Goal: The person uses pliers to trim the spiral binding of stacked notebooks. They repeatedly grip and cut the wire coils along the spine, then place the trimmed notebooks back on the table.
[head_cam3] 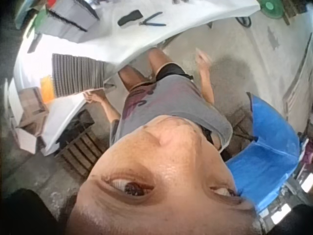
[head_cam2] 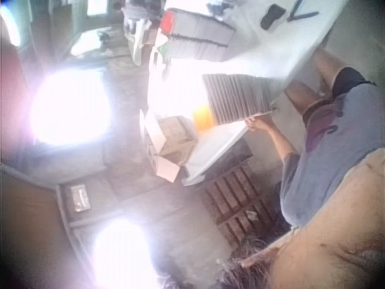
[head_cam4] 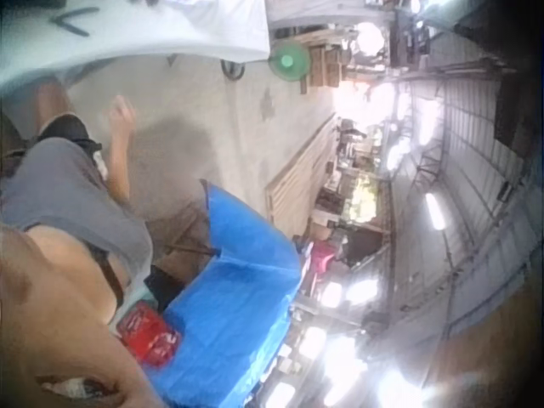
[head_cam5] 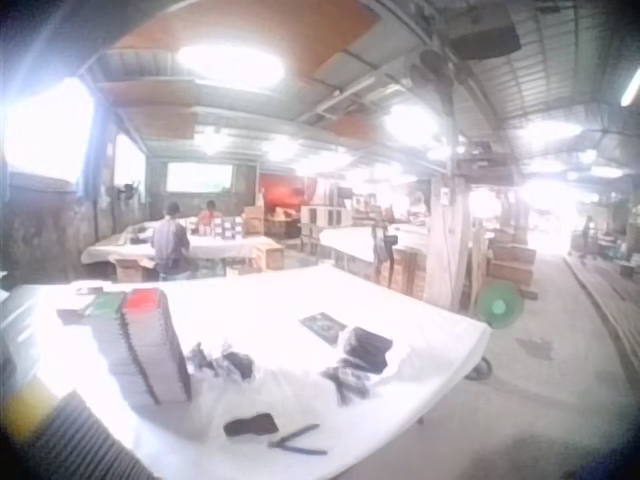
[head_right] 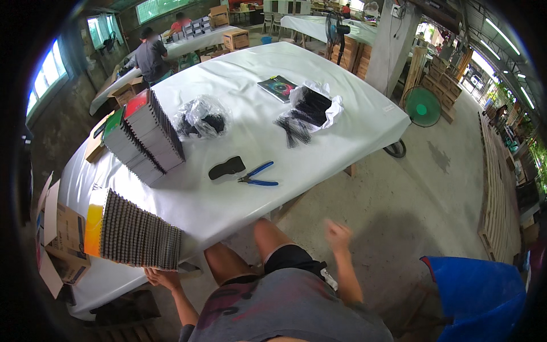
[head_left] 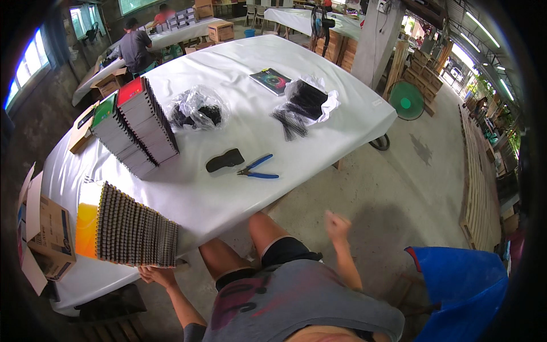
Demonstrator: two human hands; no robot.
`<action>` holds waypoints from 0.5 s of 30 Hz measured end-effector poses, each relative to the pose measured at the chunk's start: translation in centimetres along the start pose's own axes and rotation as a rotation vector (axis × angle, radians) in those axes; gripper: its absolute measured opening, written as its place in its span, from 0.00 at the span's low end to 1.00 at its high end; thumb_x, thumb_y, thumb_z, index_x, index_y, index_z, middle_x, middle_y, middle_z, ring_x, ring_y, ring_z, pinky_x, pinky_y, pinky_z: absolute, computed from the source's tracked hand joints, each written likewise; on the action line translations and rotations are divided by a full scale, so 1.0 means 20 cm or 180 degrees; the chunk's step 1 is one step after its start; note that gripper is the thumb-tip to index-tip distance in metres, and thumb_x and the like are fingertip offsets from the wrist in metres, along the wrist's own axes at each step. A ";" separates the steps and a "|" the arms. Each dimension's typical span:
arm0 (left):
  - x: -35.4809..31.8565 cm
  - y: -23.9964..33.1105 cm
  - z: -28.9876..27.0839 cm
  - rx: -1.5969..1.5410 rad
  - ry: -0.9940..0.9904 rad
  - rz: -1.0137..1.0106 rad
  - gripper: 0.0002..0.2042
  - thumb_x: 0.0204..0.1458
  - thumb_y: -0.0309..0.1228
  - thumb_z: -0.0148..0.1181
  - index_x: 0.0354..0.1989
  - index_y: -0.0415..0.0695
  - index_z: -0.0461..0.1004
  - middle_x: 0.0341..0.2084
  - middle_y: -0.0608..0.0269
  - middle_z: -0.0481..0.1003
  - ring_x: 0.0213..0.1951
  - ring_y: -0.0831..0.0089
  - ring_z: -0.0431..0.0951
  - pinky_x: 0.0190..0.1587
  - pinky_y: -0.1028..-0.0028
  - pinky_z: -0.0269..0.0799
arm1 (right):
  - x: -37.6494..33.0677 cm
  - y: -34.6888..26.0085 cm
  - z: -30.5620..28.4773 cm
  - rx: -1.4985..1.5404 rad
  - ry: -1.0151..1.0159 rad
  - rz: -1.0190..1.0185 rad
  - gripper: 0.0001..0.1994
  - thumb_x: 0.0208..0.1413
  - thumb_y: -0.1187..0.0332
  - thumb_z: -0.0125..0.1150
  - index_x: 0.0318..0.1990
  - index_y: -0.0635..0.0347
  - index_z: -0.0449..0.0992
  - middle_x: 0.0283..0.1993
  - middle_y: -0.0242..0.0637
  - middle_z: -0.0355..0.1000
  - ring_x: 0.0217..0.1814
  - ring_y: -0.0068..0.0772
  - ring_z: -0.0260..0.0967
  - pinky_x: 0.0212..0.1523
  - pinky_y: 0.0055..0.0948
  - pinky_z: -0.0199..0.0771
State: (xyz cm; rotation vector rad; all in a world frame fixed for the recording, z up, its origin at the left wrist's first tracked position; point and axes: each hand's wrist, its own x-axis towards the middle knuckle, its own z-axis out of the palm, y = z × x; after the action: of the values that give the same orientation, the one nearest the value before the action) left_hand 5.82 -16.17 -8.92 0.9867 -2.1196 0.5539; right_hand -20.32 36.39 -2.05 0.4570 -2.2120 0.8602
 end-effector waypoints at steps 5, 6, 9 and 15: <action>0.01 0.03 -0.04 -0.0248 0.0089 -0.0056 0.36 0.40 0.40 0.62 0.54 0.40 0.47 0.53 0.49 0.55 0.62 0.49 0.49 0.63 0.47 0.39 | 0.94 -0.94 -0.36 0.0989 0.0495 -0.2255 0.16 0.40 0.76 0.61 0.12 0.56 0.58 0.13 0.32 0.54 0.15 0.31 0.53 0.20 0.27 0.54; 0.05 0.01 -0.06 -0.0252 0.0124 -0.0049 0.36 0.40 0.40 0.62 0.54 0.40 0.47 0.53 0.49 0.55 0.62 0.49 0.49 0.63 0.47 0.39 | 0.98 -1.02 -0.54 0.1148 0.0977 -0.2474 0.15 0.44 0.73 0.57 0.12 0.54 0.59 0.12 0.29 0.53 0.15 0.28 0.52 0.20 0.26 0.53; 0.02 0.05 -0.01 -0.0228 -0.0016 -0.0103 0.35 0.40 0.41 0.63 0.52 0.40 0.48 0.51 0.49 0.55 0.62 0.49 0.49 0.63 0.47 0.40 | 1.12 -1.13 -0.90 0.0920 0.3948 -0.4531 0.18 0.54 0.65 0.45 0.11 0.50 0.61 0.11 0.22 0.51 0.14 0.20 0.47 0.21 0.22 0.50; -0.04 0.00 0.03 -0.0456 0.0080 -0.0095 0.36 0.36 0.27 0.55 0.58 0.39 0.48 0.58 0.47 0.54 0.64 0.47 0.48 0.62 0.44 0.40 | 1.15 -0.87 -1.15 -0.0595 0.0578 -0.4220 0.14 0.43 0.69 0.59 0.14 0.54 0.59 0.14 0.28 0.54 0.14 0.26 0.51 0.20 0.29 0.55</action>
State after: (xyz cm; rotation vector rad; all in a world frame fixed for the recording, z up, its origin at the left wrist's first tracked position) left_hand 5.94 -16.04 -9.94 0.9243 -2.0873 0.3917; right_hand -15.51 38.35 34.38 1.4199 -1.3115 -0.0400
